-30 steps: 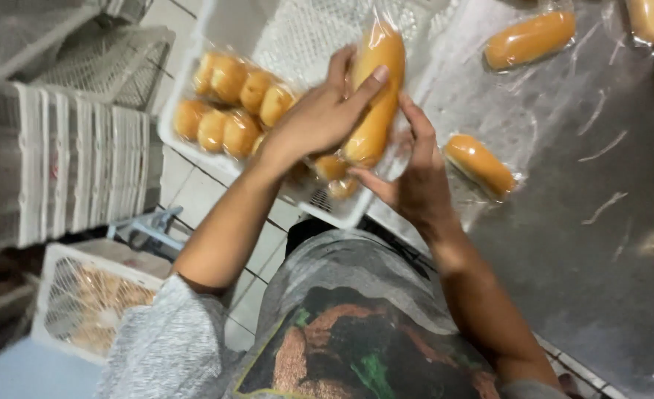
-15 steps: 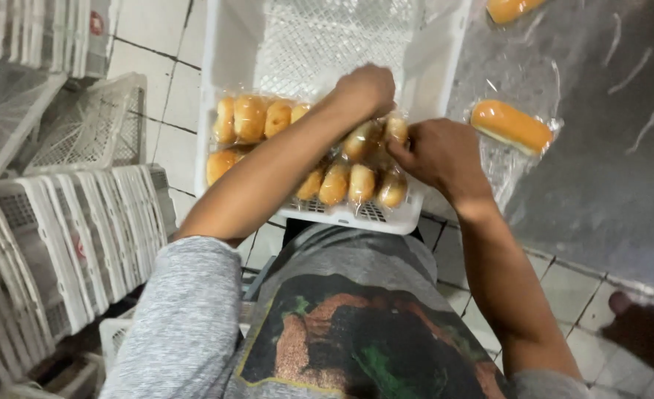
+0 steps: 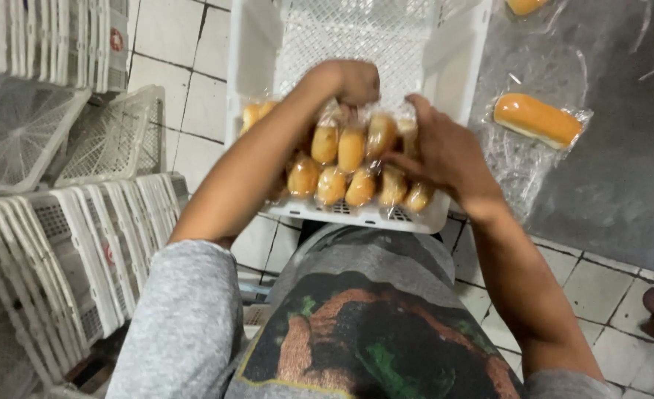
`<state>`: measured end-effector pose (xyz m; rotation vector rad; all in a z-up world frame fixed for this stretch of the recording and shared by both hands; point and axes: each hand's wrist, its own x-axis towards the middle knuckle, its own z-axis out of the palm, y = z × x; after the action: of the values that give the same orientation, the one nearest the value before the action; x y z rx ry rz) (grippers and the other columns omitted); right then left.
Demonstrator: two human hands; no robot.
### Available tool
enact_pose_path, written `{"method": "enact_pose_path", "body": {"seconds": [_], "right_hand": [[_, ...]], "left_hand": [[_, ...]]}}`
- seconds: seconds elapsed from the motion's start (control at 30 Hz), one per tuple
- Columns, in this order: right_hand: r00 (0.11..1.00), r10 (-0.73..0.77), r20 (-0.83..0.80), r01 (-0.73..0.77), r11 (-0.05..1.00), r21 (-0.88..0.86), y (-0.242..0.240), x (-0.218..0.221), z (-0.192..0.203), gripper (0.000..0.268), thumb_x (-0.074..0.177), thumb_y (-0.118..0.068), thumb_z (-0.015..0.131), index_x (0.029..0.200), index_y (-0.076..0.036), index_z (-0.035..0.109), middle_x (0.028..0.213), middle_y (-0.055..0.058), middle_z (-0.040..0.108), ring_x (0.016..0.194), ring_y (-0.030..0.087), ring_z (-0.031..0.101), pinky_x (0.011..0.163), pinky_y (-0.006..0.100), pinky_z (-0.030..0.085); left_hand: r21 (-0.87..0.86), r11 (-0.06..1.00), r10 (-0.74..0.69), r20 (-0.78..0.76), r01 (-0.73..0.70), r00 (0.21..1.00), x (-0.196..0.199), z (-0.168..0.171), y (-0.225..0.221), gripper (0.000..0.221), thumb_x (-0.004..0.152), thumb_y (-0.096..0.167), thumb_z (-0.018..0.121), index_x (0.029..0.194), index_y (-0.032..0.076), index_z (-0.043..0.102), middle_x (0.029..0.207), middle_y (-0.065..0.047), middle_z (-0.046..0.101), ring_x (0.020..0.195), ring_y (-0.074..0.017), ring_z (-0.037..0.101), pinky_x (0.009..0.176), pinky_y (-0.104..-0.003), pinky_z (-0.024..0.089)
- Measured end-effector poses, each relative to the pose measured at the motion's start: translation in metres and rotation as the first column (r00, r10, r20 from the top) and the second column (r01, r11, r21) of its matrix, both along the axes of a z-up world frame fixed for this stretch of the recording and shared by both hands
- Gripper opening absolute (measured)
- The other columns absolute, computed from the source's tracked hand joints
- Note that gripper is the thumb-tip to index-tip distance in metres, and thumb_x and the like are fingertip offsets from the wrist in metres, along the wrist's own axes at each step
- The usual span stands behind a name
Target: The person picks up wrapped bread rolls from a metal table and places them into a white plastic crate, arranging them into rows.
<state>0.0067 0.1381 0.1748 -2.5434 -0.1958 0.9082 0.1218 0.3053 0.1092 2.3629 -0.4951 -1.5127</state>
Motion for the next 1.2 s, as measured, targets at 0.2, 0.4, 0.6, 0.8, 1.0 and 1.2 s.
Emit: {"method": "enact_pose_path", "body": {"seconds": [0.2,0.4,0.6,0.8,1.0,1.2], "right_hand": [[0.965,0.231,0.125,-0.218,0.97,-0.111,-0.012,-0.011,-0.022,0.059,0.104,-0.049,0.046,0.159,-0.028,0.039,0.11,0.011,0.059,0.091,0.032,0.06,0.082,0.045,0.052],[0.863,0.219,0.456,-0.336,0.921,0.195,-0.047,-0.009,-0.057,0.077,0.09,-0.056,0.067,0.153,-0.018,0.043,0.154,0.028,0.043,0.146,0.05,0.036,0.114,0.068,0.029],[0.706,-0.212,0.675,0.011,0.957,0.29,-0.183,0.023,-0.149,0.064,0.08,-0.002,0.062,0.144,-0.001,0.055,0.136,0.02,0.058,0.133,0.039,0.053,0.116,0.048,0.038],[0.827,-0.228,0.514,0.317,0.944,-0.09,-0.306,0.0,-0.246,0.077,0.08,-0.019,0.077,0.152,-0.012,0.052,0.136,0.015,0.062,0.133,0.035,0.054,0.111,0.058,0.036],[0.478,-0.873,-0.093,0.537,0.207,0.818,-0.323,0.026,-0.317,0.066,0.094,-0.014,0.08,0.143,-0.001,0.038,0.119,0.019,0.061,0.107,0.032,0.066,0.091,0.041,0.055],[0.945,-0.159,0.284,0.026,0.906,0.422,-0.302,0.118,-0.15,0.03,0.106,-0.033,0.057,0.096,-0.012,0.076,0.081,0.009,0.074,0.085,0.03,0.075,0.076,0.045,0.055]], "left_hand": [[-0.153,0.987,-0.048,-0.049,0.04,0.998,-0.02,0.037,0.036,0.06,0.1,0.051,0.028,0.159,0.039,0.023,0.171,0.003,0.012,0.157,-0.0255,0.011,0.124,-0.06,0.002],[-0.203,0.968,0.126,-0.132,-0.151,0.983,-0.028,0.056,0.023,0.047,0.104,0.039,0.044,0.144,0.018,0.057,0.137,-0.021,0.062,0.126,-0.0393,0.059,0.11,-0.051,0.043],[-0.215,0.975,-0.067,-0.049,0.055,0.997,-0.002,0.025,0.008,0.037,0.096,0.03,0.057,0.13,0.028,0.07,0.134,-0.009,0.068,0.124,-0.0379,0.063,0.111,-0.048,0.045],[-0.254,0.962,0.173,0.293,-0.098,0.94,0.014,0.04,-0.036,0.039,0.094,0.016,0.052,0.128,0.021,0.071,0.125,-0.01,0.072,0.118,-0.0389,0.063,0.104,-0.052,0.046],[-0.695,0.526,0.679,-0.003,-0.49,0.734,-0.063,0.018,-0.211,0.056,0.095,0.034,0.071,0.144,0.014,0.055,0.126,-0.02,0.069,0.103,-0.0371,0.074,0.085,-0.046,0.061],[-0.354,0.245,0.943,-0.128,-0.902,0.306,-0.096,-0.145,-0.274,0.072,0.09,0.064,0.07,0.146,0.021,0.052,0.131,-0.012,0.067,0.122,-0.0293,0.065,0.102,-0.049,0.052]]}}
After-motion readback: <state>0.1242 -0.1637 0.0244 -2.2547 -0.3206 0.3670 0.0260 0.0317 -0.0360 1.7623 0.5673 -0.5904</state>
